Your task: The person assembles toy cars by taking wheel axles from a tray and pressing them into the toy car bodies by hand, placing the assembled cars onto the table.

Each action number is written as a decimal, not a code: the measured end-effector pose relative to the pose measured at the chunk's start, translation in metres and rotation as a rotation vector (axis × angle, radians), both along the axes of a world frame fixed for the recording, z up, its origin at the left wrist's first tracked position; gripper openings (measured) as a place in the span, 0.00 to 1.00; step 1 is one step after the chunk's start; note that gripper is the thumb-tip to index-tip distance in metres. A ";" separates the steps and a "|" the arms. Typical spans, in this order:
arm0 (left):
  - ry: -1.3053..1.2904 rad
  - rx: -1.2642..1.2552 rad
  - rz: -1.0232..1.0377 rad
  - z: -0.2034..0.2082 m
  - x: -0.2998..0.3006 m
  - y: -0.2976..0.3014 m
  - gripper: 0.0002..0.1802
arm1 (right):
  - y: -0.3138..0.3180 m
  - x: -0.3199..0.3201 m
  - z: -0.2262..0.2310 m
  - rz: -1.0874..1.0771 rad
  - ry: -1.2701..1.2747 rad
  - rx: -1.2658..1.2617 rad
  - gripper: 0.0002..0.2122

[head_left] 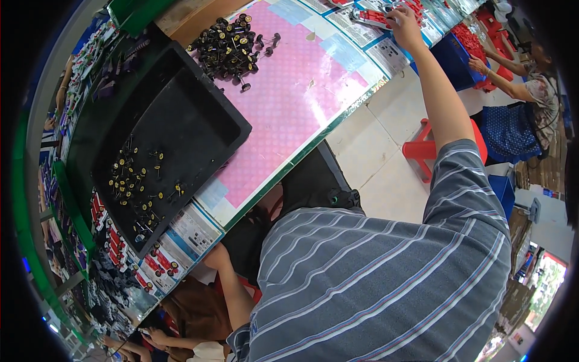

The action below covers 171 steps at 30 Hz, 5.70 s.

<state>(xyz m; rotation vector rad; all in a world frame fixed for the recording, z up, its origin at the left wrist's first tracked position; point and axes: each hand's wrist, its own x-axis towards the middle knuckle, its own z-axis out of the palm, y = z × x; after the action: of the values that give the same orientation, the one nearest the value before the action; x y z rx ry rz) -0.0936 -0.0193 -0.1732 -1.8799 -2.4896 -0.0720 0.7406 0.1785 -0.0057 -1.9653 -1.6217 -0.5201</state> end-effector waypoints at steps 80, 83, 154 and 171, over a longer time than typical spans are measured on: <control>-2.364 0.220 -0.162 0.169 0.121 0.018 0.39 | -0.110 -0.545 0.086 1.150 0.498 -0.668 0.31; -2.353 0.272 -0.099 0.176 0.113 0.020 0.36 | -0.098 -0.552 0.087 1.253 0.440 -0.512 0.31; -1.959 0.615 0.174 0.179 -0.018 -0.067 0.24 | -0.083 -0.485 -0.016 0.689 0.445 -0.363 0.05; -1.404 0.374 0.492 0.147 -0.225 0.047 0.18 | -0.082 -0.489 -0.020 0.780 0.204 -0.231 0.06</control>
<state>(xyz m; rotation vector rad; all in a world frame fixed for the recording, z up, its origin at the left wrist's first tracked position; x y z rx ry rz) -0.3182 0.0273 -0.0265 -1.0282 -3.0527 -2.2812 0.2521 0.0961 -0.0261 -1.2957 -2.1810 0.1723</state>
